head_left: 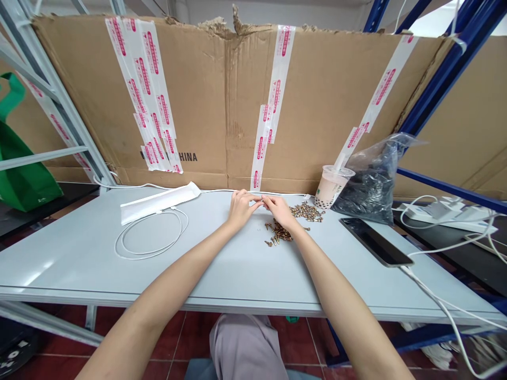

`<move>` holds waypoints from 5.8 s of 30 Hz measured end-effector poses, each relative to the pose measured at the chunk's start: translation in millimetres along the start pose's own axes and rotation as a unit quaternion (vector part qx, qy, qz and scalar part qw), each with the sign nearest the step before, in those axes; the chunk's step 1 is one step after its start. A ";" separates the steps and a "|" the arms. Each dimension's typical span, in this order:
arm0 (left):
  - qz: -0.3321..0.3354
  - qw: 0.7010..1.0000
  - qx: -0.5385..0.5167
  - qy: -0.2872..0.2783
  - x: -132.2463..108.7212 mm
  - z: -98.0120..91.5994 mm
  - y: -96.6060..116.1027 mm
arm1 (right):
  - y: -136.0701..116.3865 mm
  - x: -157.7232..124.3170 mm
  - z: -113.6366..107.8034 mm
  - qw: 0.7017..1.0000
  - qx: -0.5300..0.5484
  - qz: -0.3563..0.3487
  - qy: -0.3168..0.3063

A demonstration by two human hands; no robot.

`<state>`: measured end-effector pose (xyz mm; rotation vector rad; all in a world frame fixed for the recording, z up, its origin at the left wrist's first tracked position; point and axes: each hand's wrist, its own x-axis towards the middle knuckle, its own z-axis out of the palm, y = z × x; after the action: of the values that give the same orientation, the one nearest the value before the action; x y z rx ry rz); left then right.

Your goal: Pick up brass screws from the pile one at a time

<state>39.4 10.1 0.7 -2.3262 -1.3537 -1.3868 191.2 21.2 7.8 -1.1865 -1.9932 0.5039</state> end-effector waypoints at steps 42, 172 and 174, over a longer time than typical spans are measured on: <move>0.028 0.997 -0.071 0.034 -0.5 -1.2 1.9 | -3.9 -0.8 -12.6 0.989 0.116 -0.065 -0.071; 0.062 0.941 -0.103 -0.315 -6.3 11.4 -12.7 | 20.4 -2.0 -29.7 0.960 -0.062 0.023 -0.271; 0.067 0.942 -0.097 -0.315 -6.5 11.6 -12.3 | 19.4 -2.1 -32.5 0.964 -0.072 0.023 -0.256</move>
<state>36.6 19.1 -14.8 -3.0966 -1.1756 -0.7861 227.8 27.7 15.2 -1.2852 -2.4777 0.7612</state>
